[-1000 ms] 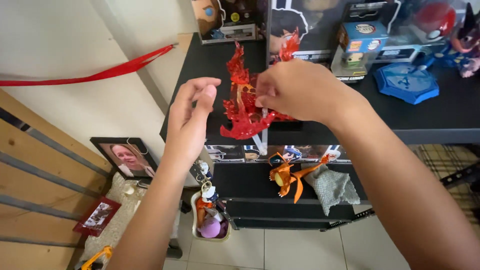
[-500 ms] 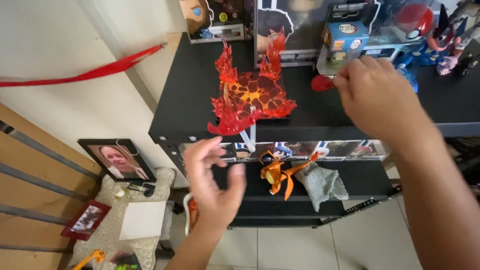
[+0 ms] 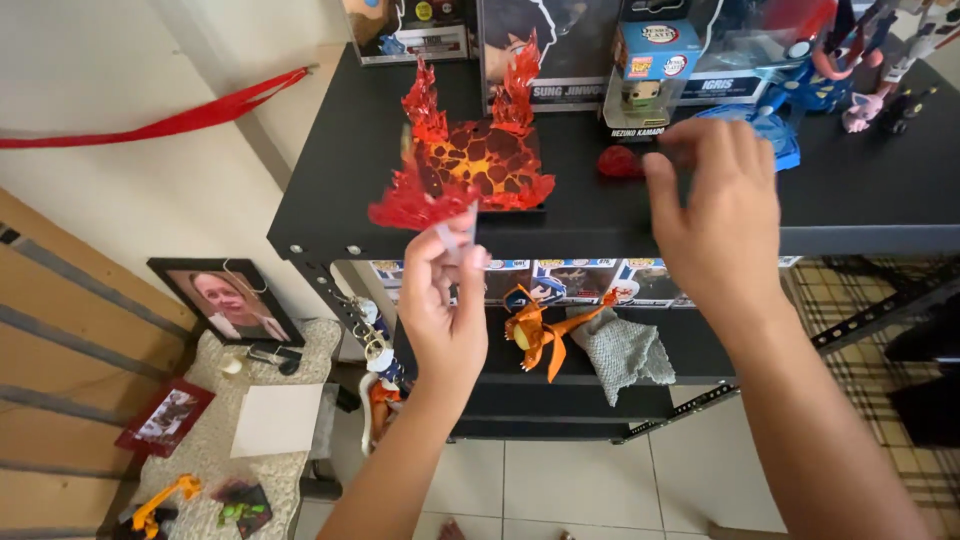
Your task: Dusting and arranging collectible action figures and boxes on a shelving unit.
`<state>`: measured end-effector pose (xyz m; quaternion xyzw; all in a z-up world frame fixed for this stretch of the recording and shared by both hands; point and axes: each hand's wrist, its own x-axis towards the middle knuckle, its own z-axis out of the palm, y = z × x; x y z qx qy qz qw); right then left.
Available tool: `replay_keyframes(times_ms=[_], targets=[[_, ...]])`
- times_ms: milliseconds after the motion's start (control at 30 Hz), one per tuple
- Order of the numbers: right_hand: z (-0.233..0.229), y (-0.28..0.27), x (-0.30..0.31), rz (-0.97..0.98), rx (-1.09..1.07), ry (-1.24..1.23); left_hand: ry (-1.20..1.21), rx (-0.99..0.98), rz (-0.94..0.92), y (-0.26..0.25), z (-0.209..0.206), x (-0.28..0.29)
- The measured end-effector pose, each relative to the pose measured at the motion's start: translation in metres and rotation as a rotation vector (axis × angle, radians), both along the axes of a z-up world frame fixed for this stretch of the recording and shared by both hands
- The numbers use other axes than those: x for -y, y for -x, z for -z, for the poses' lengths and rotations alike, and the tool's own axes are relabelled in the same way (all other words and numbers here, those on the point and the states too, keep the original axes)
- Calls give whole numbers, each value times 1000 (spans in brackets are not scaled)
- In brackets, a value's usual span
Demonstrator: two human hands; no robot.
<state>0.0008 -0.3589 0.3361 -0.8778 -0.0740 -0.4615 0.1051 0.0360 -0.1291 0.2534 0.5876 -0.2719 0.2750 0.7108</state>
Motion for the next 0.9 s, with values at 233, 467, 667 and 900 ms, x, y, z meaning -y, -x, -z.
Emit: replay_keyframes(times_ms=[233,467,667,900], targets=[[26,45,-7,-372,-122,-739,136,140,-162,16,-10,-5],[39,67,-53,-866,-392,-1256,402,30,-104,83,8,-47],[92,83,-70,-972,-742,-1681,492,12,-20,118,50,-45],[181,115,-67,-911,-915,-1630,873,-768,360,148,121,-29]])
